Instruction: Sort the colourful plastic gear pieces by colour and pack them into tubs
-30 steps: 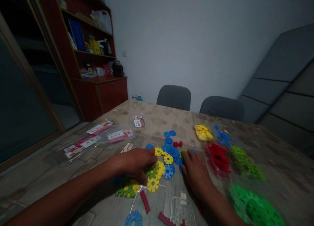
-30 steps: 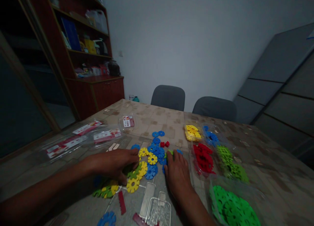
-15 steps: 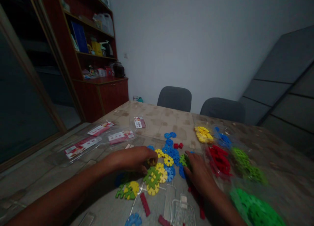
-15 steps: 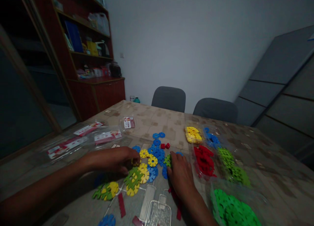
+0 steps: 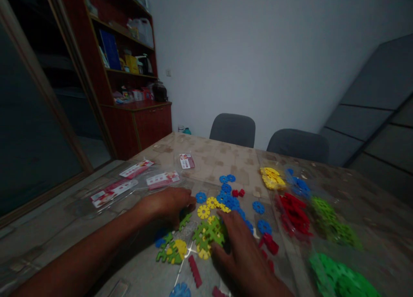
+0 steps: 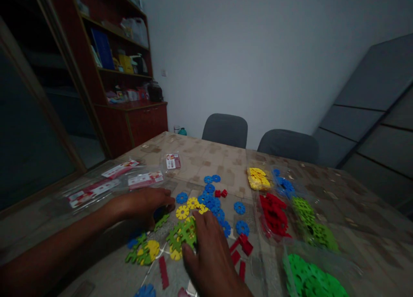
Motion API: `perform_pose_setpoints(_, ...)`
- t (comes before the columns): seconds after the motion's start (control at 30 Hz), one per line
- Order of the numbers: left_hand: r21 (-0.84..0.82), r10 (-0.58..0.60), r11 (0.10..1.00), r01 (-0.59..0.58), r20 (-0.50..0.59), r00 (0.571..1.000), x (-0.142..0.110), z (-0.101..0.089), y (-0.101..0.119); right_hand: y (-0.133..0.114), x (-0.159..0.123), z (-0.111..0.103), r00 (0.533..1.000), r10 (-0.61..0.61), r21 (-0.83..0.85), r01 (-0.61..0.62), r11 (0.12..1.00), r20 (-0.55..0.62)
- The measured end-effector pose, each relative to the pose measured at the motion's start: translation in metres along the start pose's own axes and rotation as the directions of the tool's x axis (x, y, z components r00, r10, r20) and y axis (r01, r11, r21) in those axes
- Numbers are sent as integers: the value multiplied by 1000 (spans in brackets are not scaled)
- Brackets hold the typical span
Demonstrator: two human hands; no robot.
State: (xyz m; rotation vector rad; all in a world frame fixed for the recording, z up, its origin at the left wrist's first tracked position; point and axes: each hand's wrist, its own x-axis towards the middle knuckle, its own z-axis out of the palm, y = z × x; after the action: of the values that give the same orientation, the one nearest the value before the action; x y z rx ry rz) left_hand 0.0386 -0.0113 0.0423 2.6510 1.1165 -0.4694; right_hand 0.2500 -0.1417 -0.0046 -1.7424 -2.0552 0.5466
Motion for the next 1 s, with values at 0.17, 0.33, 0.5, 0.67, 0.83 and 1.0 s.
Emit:
perform_pose_setpoints(0.17,24,97,995,-96,-20,995,4,0,-4,-31,8,9,998,-9,-101,16,995,68)
perform_pose_setpoints(0.33,-131,142,979,-155,-106,984,7,0,-4,-37,19,20,998,-7,-180,17,983,56)
perform_pose_setpoints(0.5,-275,168,940,-202,-142,975,3,-8,-1,-22,13,14,995,-38,-88,47,995,97)
perform_pose_setpoints(0.67,-737,251,597,-317,-204,946,11,-2,6,10,-4,0,995,11,0,-11,1000,97)
perform_pose_setpoints(0.83,-863,213,430,-265,-188,959,27,26,39,30,-17,-3,993,48,81,-57,995,107)
perform_pose_setpoints(1.0,-694,126,654,-300,-291,948,32,38,57,36,-21,-3,997,24,111,-32,993,75)
